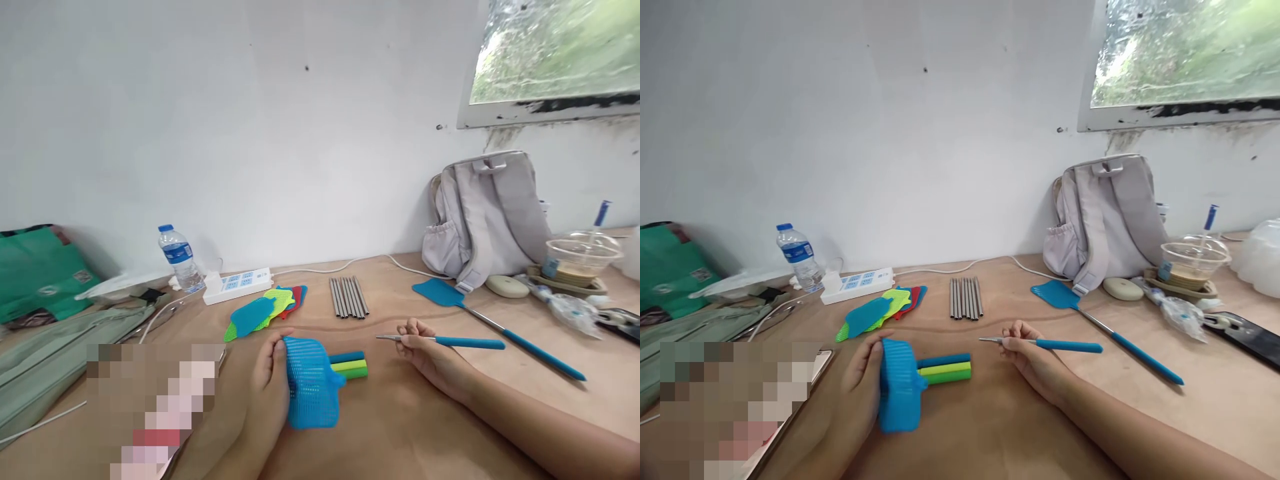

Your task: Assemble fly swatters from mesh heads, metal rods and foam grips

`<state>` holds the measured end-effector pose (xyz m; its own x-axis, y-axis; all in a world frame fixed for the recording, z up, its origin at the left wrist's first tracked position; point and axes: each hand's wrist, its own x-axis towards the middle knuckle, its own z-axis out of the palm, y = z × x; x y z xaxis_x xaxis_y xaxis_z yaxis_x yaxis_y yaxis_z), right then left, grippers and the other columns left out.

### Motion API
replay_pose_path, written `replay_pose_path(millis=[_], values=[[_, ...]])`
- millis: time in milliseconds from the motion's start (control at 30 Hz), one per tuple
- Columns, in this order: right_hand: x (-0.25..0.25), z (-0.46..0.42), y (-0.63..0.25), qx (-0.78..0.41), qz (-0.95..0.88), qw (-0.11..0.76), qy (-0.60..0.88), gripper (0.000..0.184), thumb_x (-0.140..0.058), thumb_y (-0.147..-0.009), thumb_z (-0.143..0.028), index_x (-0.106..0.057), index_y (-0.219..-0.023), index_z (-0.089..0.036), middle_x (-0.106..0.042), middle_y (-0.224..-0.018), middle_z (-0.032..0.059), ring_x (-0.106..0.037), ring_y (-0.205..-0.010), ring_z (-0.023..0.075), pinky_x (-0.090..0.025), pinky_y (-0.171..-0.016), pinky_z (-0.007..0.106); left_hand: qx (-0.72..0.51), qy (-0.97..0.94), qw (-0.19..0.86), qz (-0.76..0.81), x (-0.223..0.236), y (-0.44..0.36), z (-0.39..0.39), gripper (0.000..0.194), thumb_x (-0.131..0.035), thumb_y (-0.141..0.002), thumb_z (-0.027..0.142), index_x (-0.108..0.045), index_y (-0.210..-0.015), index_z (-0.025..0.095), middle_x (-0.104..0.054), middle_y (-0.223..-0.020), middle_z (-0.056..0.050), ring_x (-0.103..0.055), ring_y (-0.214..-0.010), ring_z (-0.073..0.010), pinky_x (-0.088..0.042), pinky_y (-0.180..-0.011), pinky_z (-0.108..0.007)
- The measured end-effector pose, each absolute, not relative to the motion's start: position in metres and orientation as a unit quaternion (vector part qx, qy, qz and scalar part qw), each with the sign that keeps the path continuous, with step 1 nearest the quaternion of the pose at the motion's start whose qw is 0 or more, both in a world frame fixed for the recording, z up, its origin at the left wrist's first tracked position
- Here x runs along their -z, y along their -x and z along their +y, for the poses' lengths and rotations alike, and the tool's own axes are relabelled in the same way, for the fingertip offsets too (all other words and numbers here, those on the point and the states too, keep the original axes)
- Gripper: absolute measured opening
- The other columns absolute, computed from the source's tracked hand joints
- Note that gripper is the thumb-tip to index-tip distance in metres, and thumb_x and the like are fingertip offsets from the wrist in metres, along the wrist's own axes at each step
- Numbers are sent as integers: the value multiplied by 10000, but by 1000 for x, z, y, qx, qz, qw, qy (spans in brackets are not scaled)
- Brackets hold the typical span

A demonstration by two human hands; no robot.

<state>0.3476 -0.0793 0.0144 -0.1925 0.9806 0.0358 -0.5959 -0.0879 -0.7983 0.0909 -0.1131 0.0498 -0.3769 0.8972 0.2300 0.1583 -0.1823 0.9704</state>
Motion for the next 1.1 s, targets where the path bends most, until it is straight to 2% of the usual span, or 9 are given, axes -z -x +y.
replay_pose_path(millis=[67,200,300,367,433,667,1100], values=[[-14,-85,-346,-692,-367,567,255,272,-750,-595,-99,-493,-583,-185,-543,-709,-41,-512,-586,68,-411,-580,186,-562,-504,311,577,-48,-92,-112,411,-502,-742,540,-626,-948,206,-628,-828,-23,-566,-712,-185,-470,-627,-278],[-15,-95,-344,-719,-413,523,198,218,-744,-612,-115,-535,-604,-178,-571,-751,-20,-571,-612,87,-432,-596,211,-523,-493,386,579,-43,-89,-111,478,-544,-712,545,-578,-1048,207,-603,-748,5,-534,-626,-163,-465,-569,-257],[-19,-99,-345,-756,-415,489,134,135,-694,-669,-261,-596,-687,-170,-597,-820,20,-620,-699,147,-458,-662,262,-519,-483,407,576,-42,-89,-111,503,-568,-695,545,-564,-1067,207,-589,-733,13,-530,-622,-157,-462,-557,-246],[-24,-102,-346,-785,-395,468,98,257,-611,-706,-407,-620,-741,-153,-604,-858,54,-628,-760,193,-462,-701,294,-516,-485,404,580,-41,-90,-112,508,-571,-691,549,-566,-1063,203,-594,-752,5,-534,-633,-161,-464,-573,-253],[-28,-105,-345,-803,-376,456,80,350,-531,-721,-472,-631,-766,-140,-606,-877,72,-625,-794,218,-458,-721,304,-511,-488,402,583,-39,-91,-112,501,-572,-695,549,-568,-1057,202,-599,-776,-2,-535,-640,-162,-464,-585,-257],[-31,-112,-340,-806,-369,450,106,355,-497,-709,-473,-628,-738,-144,-584,-886,73,-616,-789,215,-443,-738,301,-517,-482,417,571,-35,-92,-112,454,-586,-702,529,-577,-1029,215,-587,-748,12,-515,-611,-145,-445,-554,-233],[-30,-110,-340,-803,-360,460,119,301,-472,-717,-418,-606,-696,-149,-588,-814,71,-611,-707,195,-442,-690,301,-515,-462,438,574,-35,-94,-117,489,-590,-685,545,-575,-1040,210,-601,-755,0,-527,-651,-161,-461,-596,-264]])
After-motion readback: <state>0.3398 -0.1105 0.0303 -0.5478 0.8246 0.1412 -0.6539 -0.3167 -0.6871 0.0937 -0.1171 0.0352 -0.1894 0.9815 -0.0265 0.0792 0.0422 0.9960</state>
